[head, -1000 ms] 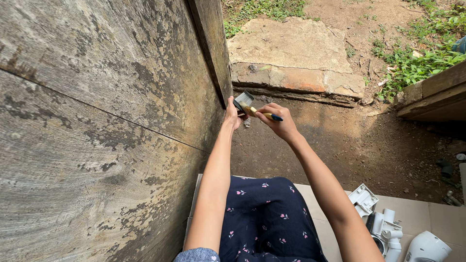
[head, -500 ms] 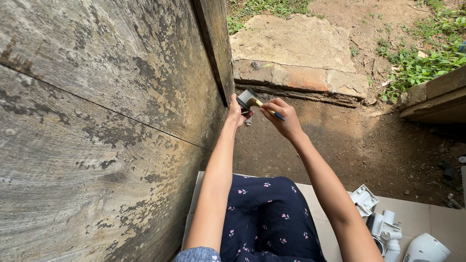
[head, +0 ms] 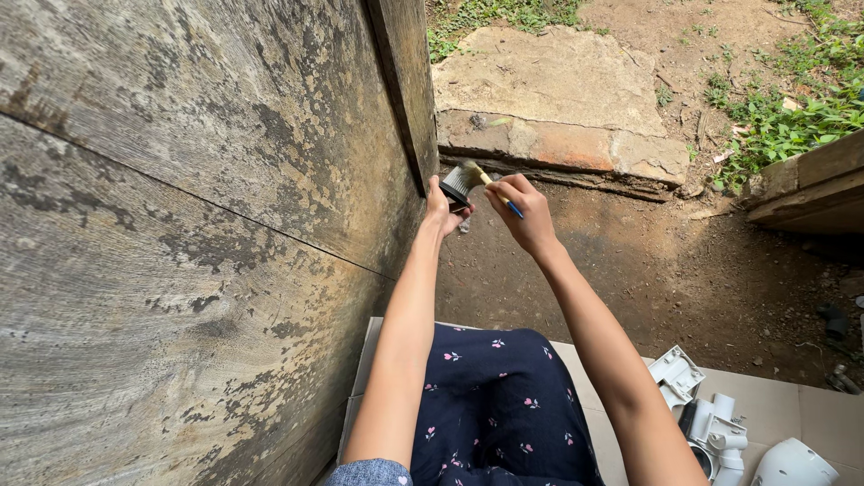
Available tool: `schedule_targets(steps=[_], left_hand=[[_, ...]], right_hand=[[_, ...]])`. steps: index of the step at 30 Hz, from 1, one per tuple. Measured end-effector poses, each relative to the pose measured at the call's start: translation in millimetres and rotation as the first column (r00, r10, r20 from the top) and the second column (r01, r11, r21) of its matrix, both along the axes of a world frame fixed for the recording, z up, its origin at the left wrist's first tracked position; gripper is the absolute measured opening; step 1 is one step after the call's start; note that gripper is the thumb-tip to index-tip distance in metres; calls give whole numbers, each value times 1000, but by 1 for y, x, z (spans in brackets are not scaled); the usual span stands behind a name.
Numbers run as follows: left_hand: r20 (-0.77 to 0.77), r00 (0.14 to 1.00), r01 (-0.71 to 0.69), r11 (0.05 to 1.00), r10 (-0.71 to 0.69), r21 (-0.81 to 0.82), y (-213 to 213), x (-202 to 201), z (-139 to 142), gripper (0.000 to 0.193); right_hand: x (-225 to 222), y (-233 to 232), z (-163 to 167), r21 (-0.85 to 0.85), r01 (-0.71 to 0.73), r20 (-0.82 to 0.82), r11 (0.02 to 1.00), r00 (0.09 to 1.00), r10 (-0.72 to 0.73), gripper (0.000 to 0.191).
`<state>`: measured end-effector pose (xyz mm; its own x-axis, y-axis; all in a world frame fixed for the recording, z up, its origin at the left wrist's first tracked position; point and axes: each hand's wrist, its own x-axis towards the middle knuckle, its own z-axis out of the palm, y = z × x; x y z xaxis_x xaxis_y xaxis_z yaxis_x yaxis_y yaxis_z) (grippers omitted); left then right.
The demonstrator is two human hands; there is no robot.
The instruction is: The person sits on the ground and brushes dust from a cylindrical filter with a brush, then fits white plastic housing parts and a tube together and uses a screwdriver to drive screws into the base of the appliance body.
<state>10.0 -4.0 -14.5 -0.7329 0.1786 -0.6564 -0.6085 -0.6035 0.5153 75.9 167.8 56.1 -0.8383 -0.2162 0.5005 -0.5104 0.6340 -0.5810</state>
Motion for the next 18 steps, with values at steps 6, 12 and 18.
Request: schedule_targets(steps=[6, 12, 18], left_hand=[[48, 998, -36, 999, 34, 36, -2, -5, -2, 80], [63, 998, 23, 998, -27, 55, -5, 0, -1, 83], [100, 995, -23, 998, 17, 60, -6, -4, 0, 83]], right_hand=[[14, -3, -5, -16, -79, 14, 997, 997, 79, 11], [-2, 1, -4, 16, 7, -30, 1000, 1000, -7, 12], [14, 0, -8, -39, -77, -15, 996, 997, 76, 12]])
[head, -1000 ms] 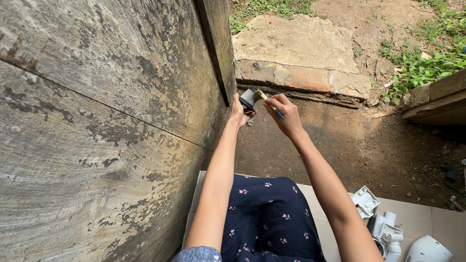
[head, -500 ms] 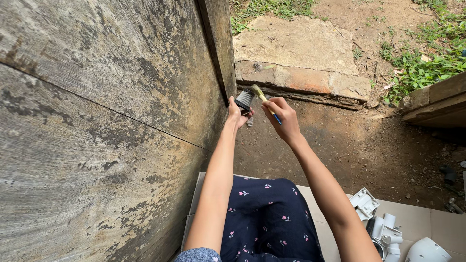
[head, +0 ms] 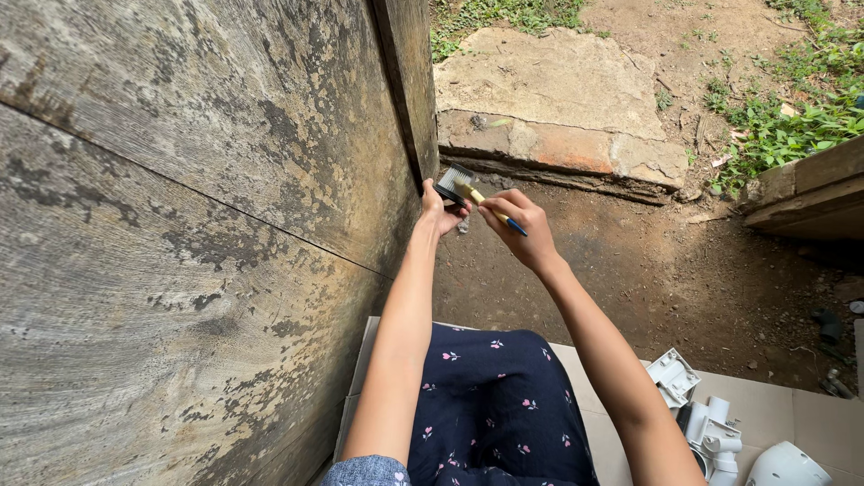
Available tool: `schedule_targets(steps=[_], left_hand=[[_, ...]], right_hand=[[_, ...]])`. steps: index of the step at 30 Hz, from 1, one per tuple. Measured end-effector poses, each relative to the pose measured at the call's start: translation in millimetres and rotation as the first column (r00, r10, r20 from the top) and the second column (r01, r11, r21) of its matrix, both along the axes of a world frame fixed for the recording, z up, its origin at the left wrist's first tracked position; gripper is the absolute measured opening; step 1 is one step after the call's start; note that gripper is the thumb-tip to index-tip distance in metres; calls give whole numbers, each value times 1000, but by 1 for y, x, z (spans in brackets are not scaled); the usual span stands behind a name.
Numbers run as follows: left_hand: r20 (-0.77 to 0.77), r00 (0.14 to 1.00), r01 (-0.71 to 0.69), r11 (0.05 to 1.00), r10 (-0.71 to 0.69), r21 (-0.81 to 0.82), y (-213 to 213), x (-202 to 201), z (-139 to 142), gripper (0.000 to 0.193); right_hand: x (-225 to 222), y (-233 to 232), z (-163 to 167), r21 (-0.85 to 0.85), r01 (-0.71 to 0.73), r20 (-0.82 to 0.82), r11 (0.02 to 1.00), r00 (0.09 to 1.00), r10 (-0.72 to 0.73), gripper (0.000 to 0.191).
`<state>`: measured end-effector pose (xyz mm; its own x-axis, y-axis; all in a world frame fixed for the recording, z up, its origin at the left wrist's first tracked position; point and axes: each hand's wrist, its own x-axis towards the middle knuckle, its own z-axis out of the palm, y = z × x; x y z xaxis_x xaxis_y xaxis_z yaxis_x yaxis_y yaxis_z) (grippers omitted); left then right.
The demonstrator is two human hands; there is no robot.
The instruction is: The person sits on the ground and brushes dust from a cylindrical filter with a brush, then fits white plastic housing parts and a tube together and uses a screwdriver to drive screws into the base of the appliance body.
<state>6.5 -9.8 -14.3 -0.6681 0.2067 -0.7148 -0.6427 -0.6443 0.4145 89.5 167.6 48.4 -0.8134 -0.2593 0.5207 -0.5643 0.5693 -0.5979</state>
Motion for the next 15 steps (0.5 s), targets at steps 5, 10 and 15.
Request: schedule_targets(steps=[5, 10, 15], left_hand=[[-74, 995, 75, 990, -67, 117, -2, 1, 1, 83], [-51, 998, 37, 995, -33, 88, -2, 0, 4, 91], [-20, 999, 31, 992, -29, 124, -2, -2, 2, 89]], right_hand=[[-12, 3, 1, 45, 4, -19, 999, 1000, -3, 14], [-12, 13, 10, 16, 72, -110, 997, 992, -69, 13], [-3, 11, 3, 99, -55, 2, 994, 998, 55, 13]])
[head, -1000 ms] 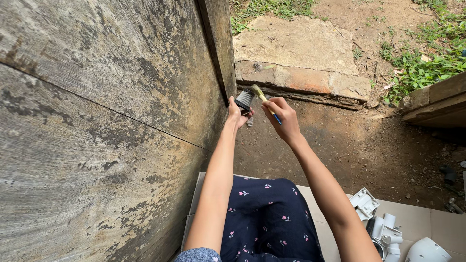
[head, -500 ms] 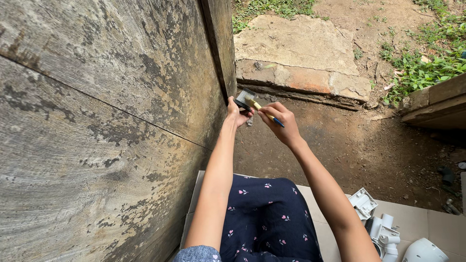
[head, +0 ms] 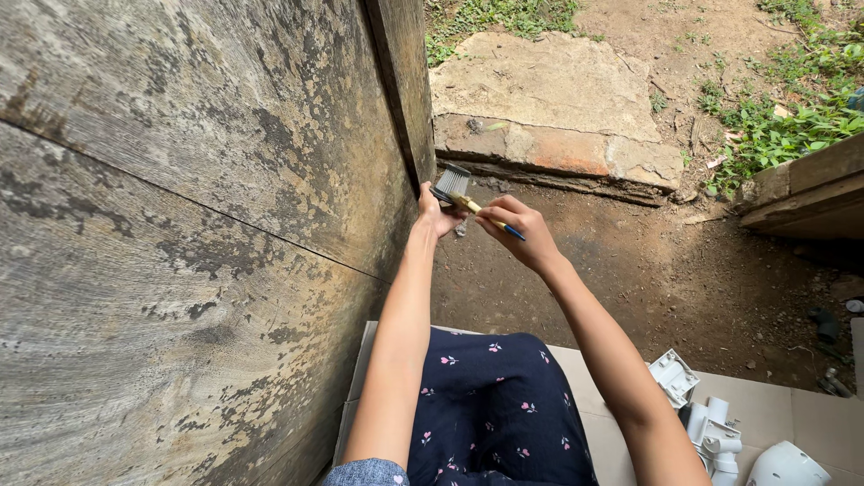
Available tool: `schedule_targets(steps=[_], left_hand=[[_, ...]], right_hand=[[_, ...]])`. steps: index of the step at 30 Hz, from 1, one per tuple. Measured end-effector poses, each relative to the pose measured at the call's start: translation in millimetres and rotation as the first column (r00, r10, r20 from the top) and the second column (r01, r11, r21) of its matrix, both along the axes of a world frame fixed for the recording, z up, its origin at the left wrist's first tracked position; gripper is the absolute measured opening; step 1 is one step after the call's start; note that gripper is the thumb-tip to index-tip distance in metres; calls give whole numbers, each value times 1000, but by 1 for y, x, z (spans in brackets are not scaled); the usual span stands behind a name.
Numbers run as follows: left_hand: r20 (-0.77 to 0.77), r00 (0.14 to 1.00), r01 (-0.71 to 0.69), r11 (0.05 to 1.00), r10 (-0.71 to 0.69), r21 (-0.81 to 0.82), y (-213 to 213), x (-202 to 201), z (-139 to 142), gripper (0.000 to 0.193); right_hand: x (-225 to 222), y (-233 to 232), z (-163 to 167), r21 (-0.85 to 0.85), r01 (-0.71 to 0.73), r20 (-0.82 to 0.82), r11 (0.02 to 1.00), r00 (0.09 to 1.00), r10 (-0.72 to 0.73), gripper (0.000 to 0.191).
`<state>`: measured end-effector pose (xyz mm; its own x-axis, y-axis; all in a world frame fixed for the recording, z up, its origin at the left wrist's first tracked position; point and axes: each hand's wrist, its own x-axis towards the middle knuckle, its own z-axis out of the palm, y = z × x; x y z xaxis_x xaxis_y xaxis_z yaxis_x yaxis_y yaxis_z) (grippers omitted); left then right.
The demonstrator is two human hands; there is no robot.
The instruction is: The person sits on the ground and brushes dust from a cylindrical filter with a brush, then fits white plastic housing parts and a tube together and uses a screwdriver to drive screws into the base of the appliance body.
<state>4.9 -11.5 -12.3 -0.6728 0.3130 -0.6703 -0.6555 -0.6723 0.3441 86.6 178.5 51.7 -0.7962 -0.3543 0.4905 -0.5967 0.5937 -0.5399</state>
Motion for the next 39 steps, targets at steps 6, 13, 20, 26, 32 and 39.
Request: schedule_targets(steps=[6, 13, 20, 26, 32, 39], left_hand=[[-15, 999, 44, 997, -43, 57, -2, 1, -2, 89], [64, 998, -18, 1000, 19, -11, 1, 0, 7, 72], [-136, 991, -66, 931, 18, -358, 5, 4, 11, 65], [-410, 890, -257, 522, -201, -813, 8, 1, -2, 50], [-422, 790, -338, 259, -444, -905, 10, 11, -8, 62], [-322, 792, -191, 292, -518, -937, 6, 9, -9, 67]], right_hand=[[-23, 0, -2, -16, 93, -86, 996, 992, -94, 14], [-8, -5, -6, -107, -36, -8, 994, 999, 35, 14], [-20, -4, -1, -89, 155, -25, 984, 987, -157, 12], [-20, -10, -3, -118, 181, 64, 976, 983, -174, 12], [-13, -16, -20, -148, 244, 99, 958, 968, -231, 13], [-20, -14, -36, -259, 322, 212, 911, 939, -271, 17]])
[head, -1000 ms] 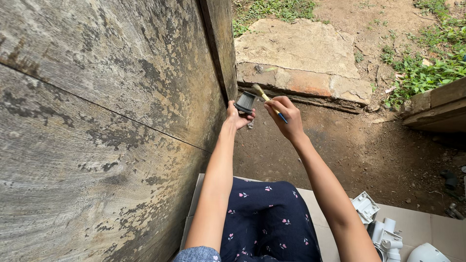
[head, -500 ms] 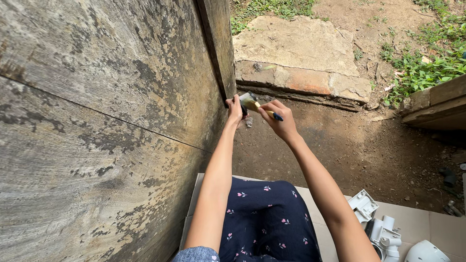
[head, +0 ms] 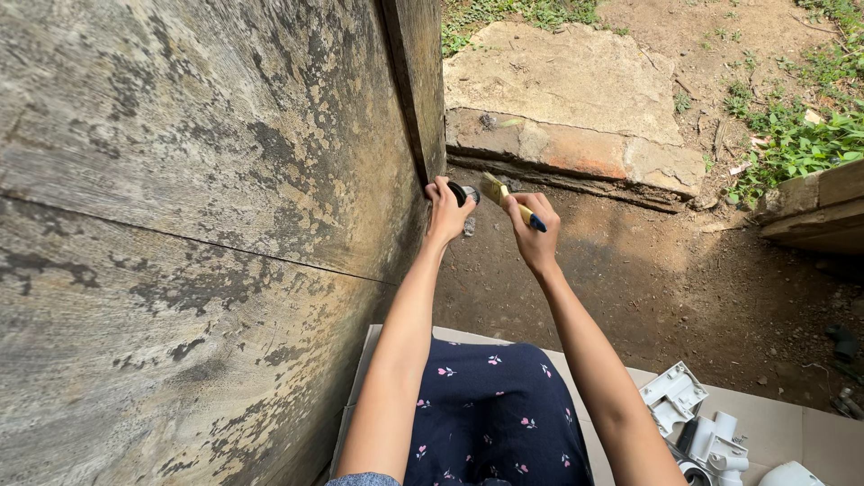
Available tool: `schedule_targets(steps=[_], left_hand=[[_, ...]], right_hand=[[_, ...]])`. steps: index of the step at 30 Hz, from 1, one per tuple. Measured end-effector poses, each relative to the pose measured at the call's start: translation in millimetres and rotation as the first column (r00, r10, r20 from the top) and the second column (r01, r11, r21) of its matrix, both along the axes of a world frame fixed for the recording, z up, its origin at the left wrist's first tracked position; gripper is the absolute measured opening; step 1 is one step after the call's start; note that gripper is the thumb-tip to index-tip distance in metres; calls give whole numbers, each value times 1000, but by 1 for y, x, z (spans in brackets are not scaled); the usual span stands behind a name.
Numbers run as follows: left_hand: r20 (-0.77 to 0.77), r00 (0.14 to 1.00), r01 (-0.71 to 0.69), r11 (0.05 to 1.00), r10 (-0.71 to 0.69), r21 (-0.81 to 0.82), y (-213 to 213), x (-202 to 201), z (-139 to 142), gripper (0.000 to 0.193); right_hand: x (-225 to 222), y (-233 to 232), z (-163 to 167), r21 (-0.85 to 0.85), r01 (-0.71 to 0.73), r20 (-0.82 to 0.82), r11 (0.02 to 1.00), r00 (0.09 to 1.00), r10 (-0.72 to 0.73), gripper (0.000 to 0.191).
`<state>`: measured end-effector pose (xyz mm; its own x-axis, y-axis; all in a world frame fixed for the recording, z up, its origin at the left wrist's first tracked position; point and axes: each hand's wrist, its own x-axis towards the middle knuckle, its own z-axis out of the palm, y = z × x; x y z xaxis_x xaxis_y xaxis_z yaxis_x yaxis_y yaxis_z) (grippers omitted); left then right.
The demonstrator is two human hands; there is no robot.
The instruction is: The person sits on the ground and brushes dust from a cylindrical filter with a brush, then fits white plastic housing parts and a tube together and uses a screwdriver to drive screws into the base of the appliance body.
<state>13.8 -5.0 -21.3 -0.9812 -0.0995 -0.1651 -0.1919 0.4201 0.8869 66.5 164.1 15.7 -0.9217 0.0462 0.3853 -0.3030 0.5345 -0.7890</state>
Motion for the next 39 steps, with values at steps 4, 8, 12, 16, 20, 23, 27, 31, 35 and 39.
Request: schedule_targets(steps=[4, 8, 12, 16, 20, 23, 27, 31, 35, 39], left_hand=[[3, 996, 87, 981, -88, -173, -3, 3, -19, 77], [-103, 989, 90, 986, -105, -141, -2, -6, -33, 93], [-24, 969, 242, 969, -244, -54, 2, -11, -40, 104], [22, 885, 465, 881, -465, -90, -1, -12, -43, 102], [7, 876, 479, 867, -483, -133, -10, -25, -53, 99], [-11, 892, 441, 875, -452, -198, -8, -30, -70, 99], [28, 952, 305, 931, -306, -200, -4, -28, -93, 94], [270, 938, 280, 935, -219, -216, -10, -25, -108, 82], [322, 924, 285, 934, -208, -213, -17, -22, -112, 96], [268, 941, 266, 942, -207, -206, -18, -23, -125, 92]], right_hand=[[-4, -2, -11, -75, 60, 127, 995, 991, -50, 23], [-16, 4, -19, 6, 157, 370, 988, 917, -148, 32], [-30, 8, -21, -201, 94, 610, 975, 791, 50, 37], [-44, 5, -19, -399, 48, 716, 916, 641, 278, 50], [-60, -4, -19, -117, -157, 685, 981, 702, 194, 52], [-71, -17, -25, 243, -222, 558, 944, 828, 52, 56], [-87, -42, -38, 405, -113, 492, 907, 863, -112, 58], [-104, -63, -55, 509, -136, 499, 850, 851, -163, 63], [-114, -71, -69, 510, -139, 527, 849, 830, -181, 71], [-115, -67, -72, 476, -114, 514, 872, 841, -170, 69]])
